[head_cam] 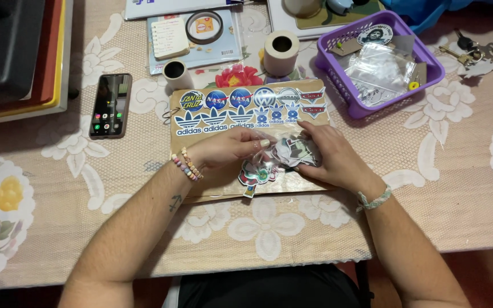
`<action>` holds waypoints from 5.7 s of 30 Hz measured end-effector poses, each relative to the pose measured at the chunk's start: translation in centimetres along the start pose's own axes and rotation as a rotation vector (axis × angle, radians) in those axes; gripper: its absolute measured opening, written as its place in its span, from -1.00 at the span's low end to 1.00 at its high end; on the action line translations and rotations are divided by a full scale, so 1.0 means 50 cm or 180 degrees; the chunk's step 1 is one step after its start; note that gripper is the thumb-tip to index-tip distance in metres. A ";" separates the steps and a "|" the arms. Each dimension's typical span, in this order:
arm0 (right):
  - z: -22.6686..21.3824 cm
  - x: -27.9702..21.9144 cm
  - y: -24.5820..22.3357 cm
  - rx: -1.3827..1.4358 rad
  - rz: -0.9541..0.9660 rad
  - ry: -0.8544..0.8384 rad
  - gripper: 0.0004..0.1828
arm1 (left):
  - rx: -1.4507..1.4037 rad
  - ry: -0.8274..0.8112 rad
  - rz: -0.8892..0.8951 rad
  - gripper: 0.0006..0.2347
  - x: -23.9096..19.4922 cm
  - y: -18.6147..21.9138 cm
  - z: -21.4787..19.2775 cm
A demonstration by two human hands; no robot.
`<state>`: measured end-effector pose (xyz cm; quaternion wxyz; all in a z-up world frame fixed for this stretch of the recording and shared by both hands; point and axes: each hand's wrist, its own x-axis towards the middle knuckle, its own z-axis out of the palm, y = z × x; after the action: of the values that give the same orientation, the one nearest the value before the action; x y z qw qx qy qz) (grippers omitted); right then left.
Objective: Sorting through a collection of stickers and organizing them on a board.
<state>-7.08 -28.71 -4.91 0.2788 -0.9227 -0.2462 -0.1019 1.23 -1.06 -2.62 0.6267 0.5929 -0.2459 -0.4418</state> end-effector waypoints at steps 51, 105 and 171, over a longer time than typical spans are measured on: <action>0.007 -0.001 0.031 -0.0557 -0.0917 0.0846 -0.08 | -0.0423 0.0752 0.0183 -0.71 0.018 -0.018 0.068; 0.139 0.086 -0.127 0.1952 0.1597 0.0294 -0.43 | -0.0324 0.2310 0.0971 -0.75 -0.121 -0.118 0.084; -0.004 0.093 -0.035 -0.0360 0.1496 -0.0231 -0.71 | -0.2181 0.2148 0.0852 -0.75 -0.139 -0.068 0.061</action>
<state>-3.97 -25.71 -2.44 0.2336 -0.9718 -0.0285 -0.0146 -5.59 3.54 -3.88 0.8813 0.4261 0.0559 -0.1965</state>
